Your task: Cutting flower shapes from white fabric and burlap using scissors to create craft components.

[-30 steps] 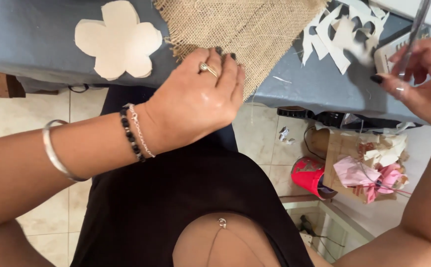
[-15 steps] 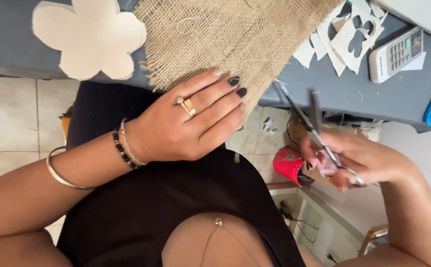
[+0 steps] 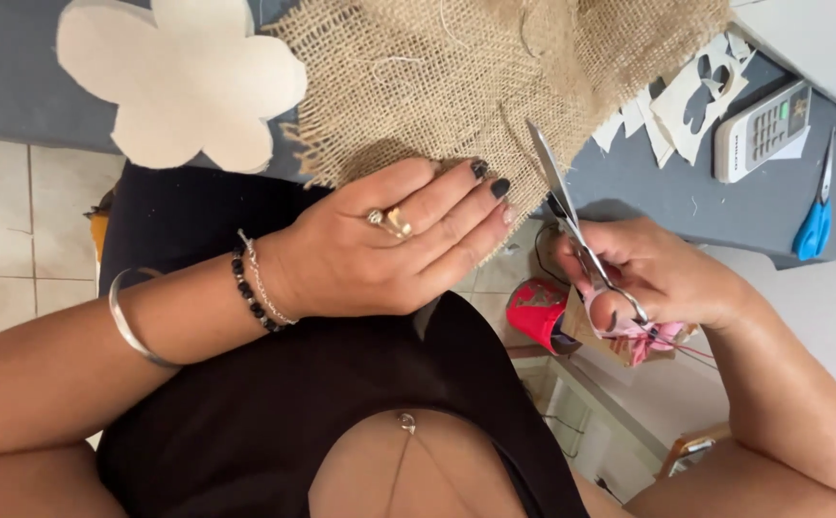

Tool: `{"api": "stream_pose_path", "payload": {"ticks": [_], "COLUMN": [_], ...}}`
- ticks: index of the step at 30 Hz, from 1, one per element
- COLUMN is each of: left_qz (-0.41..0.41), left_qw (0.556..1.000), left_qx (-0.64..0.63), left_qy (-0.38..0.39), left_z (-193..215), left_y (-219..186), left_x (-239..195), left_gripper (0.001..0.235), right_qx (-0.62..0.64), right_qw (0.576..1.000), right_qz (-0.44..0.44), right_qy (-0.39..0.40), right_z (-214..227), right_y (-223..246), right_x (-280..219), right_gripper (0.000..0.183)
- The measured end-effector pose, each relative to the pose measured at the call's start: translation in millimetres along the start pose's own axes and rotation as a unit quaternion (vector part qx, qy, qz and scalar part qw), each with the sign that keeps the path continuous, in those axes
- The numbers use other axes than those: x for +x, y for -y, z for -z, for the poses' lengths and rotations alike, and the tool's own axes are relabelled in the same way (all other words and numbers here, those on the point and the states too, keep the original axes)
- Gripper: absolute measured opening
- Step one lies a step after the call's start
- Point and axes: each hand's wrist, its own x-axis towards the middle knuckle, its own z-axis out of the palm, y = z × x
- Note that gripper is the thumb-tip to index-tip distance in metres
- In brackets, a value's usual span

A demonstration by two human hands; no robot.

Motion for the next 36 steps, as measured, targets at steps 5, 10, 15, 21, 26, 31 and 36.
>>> {"api": "stream_pose_path", "payload": {"ticks": [5,10,15,21,26,31,36], "left_qz": [0.006,0.012,0.020,0.022,0.007,0.013,0.024], "left_qw": [1.000,1.000,0.999,0.996,0.992,0.992,0.993], "left_qx": [-0.005,-0.009,-0.031,-0.072,-0.093,-0.101,-0.089], "left_qy": [0.004,-0.009,-0.020,-0.053,-0.086,-0.069,-0.077], "left_z": [0,-1,-2,-5,-6,-3,-2], "left_y": [-1,-1,0,1,-1,-2,0], "left_x": [-6,-7,-7,-10,-14,-17,-21], "left_gripper": [0.026,0.024,0.021,0.017,0.014,0.022,0.020], "right_qx": [0.012,-0.006,-0.075,-0.022,0.069,-0.066,-0.080], "right_qw": [1.000,0.999,0.995,0.990,0.972,0.996,0.996], "right_qz": [0.025,-0.013,-0.053,-0.140,-0.214,-0.045,-0.025], "right_qy": [-0.001,-0.029,-0.048,-0.001,0.070,0.040,-0.029], "right_z": [-2,-15,-29,-19,-6,-6,-26], "right_y": [-6,-19,-55,-31,-11,-14,-41], "right_x": [0,-10,-36,-31,-14,-7,-28], "right_gripper": [0.062,0.057,0.047,0.030,0.042,0.073,0.051]}}
